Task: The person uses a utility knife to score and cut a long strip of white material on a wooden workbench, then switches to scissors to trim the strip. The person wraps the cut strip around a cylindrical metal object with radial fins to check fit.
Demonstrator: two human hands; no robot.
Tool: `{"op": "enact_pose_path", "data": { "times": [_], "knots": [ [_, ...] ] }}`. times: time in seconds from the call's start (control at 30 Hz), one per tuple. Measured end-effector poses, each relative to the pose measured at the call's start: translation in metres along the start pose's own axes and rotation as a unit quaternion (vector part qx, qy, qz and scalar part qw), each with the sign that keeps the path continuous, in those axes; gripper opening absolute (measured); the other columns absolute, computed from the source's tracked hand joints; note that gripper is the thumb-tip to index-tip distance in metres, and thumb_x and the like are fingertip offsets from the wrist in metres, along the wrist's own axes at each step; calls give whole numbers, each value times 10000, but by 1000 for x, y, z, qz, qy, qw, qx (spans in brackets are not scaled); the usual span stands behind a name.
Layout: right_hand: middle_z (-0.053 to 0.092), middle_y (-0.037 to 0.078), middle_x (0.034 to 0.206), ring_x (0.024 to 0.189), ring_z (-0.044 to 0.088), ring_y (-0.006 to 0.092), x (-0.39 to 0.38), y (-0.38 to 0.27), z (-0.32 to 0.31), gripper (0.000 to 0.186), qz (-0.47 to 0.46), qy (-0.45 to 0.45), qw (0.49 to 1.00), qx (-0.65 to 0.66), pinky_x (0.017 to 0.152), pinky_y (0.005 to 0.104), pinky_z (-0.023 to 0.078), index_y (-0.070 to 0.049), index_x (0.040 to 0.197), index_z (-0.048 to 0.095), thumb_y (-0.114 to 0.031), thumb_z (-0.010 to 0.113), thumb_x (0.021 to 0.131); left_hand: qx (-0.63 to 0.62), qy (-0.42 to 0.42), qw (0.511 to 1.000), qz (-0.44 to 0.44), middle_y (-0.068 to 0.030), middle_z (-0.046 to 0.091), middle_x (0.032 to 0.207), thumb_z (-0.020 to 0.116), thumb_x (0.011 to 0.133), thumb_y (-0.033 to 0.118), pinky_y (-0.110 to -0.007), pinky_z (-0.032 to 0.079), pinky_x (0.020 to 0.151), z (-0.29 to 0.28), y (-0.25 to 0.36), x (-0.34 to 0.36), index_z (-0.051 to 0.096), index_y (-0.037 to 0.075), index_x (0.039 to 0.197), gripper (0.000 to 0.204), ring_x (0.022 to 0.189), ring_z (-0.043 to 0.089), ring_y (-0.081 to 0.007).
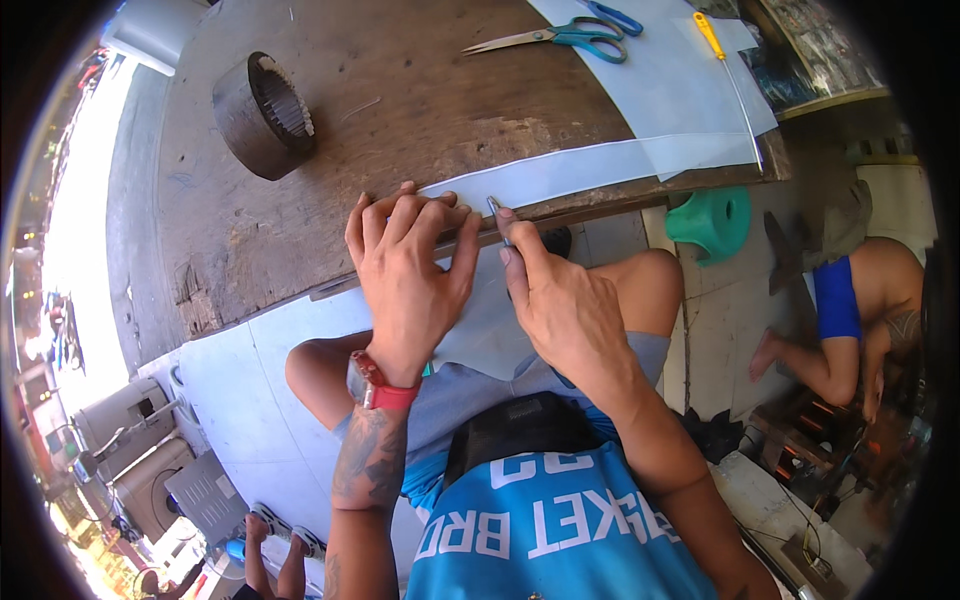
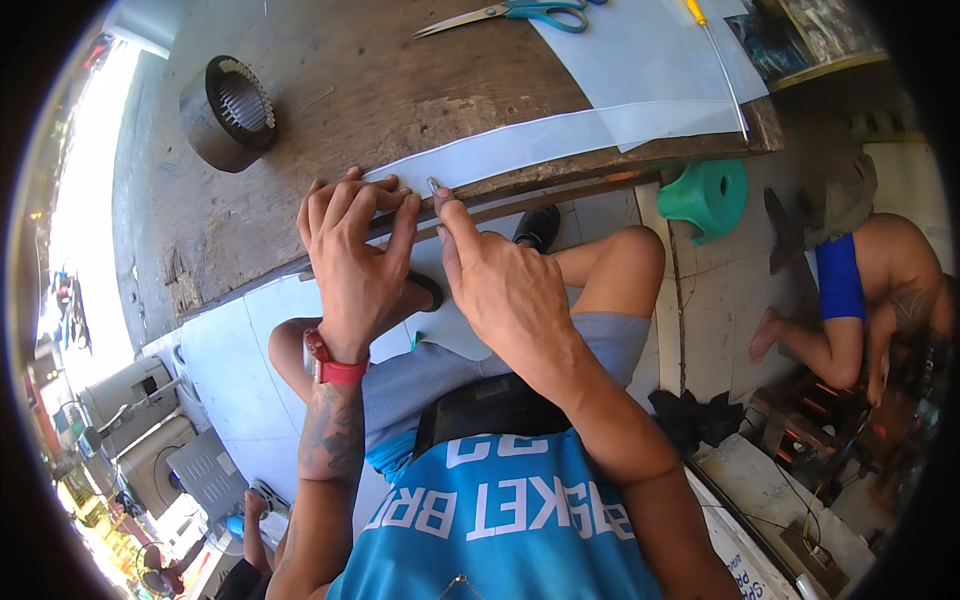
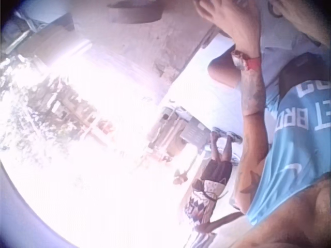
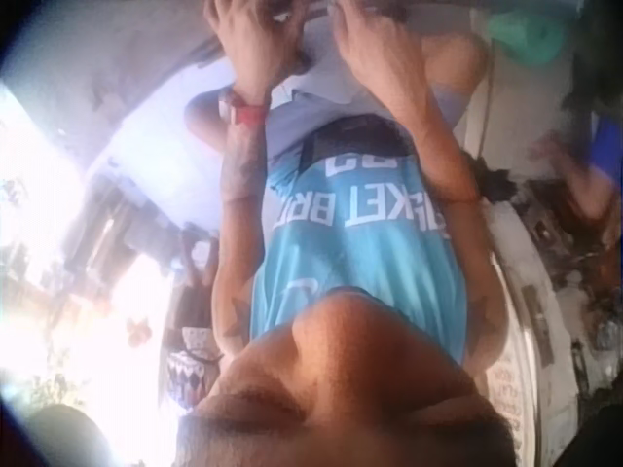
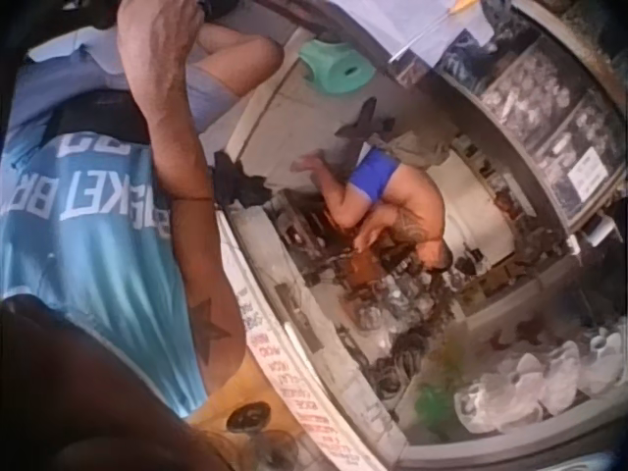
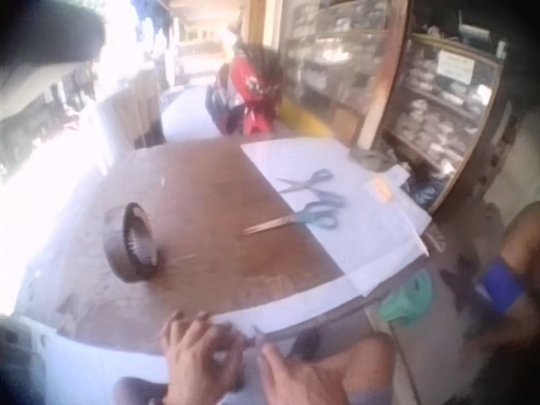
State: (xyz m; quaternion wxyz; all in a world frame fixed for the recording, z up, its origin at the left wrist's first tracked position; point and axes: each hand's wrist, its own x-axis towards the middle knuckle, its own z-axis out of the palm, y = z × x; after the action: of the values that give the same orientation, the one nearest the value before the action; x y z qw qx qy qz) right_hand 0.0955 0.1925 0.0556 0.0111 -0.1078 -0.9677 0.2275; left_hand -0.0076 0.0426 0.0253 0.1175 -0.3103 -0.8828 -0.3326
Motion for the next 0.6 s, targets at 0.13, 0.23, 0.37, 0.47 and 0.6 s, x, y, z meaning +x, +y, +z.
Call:
{"op": "enact_pose_path", "data": {
  "times": [0.13,0.23,0.37,0.47,0.6],
  "knots": [
    [774,228,791,698,765,460,-2,13,-12,414,51,-42,998,9,592,564,612,-116,1538,481,-287,504,1161,-30,36,999,-15,-67,773,1241,831,957,217,-563,294,1294,-13,-12,-7,804,110,1007,121,1419,602,-337],
    [786,242,835,718,769,464,-6,12,-14,420,41,-40,998,21,598,568,613,-117,1549,464,-300,487,1172,39,46,998,-25,-45,776,1260,823,974,248,-592,267,1305,-15,-14,-16,797,123,960,129,1441,584,-333],
    [794,246,884,753,781,450,-10,5,1,430,48,7,998,29,623,551,622,-113,1555,456,-287,511,1166,23,55,997,-50,-59,771,1170,837,939,269,-605,273,1279,-10,-11,-14,801,92,967,182,1371,606,-346],
    [797,233,891,760,787,433,-9,-2,13,439,38,36,998,33,635,529,625,-109,1557,456,-268,538,1155,28,55,996,-67,-78,760,1117,844,921,262,-600,288,1259,-8,-9,-11,798,65,985,212,1301,622,-348],
    [791,234,974,796,766,453,-3,-16,17,424,29,28,999,34,669,553,599,-98,1547,466,-230,544,1151,31,57,996,-66,-109,741,1086,844,898,239,-598,306,1243,-5,-8,-8,791,38,1011,237,1212,631,-351]
  ]
}}
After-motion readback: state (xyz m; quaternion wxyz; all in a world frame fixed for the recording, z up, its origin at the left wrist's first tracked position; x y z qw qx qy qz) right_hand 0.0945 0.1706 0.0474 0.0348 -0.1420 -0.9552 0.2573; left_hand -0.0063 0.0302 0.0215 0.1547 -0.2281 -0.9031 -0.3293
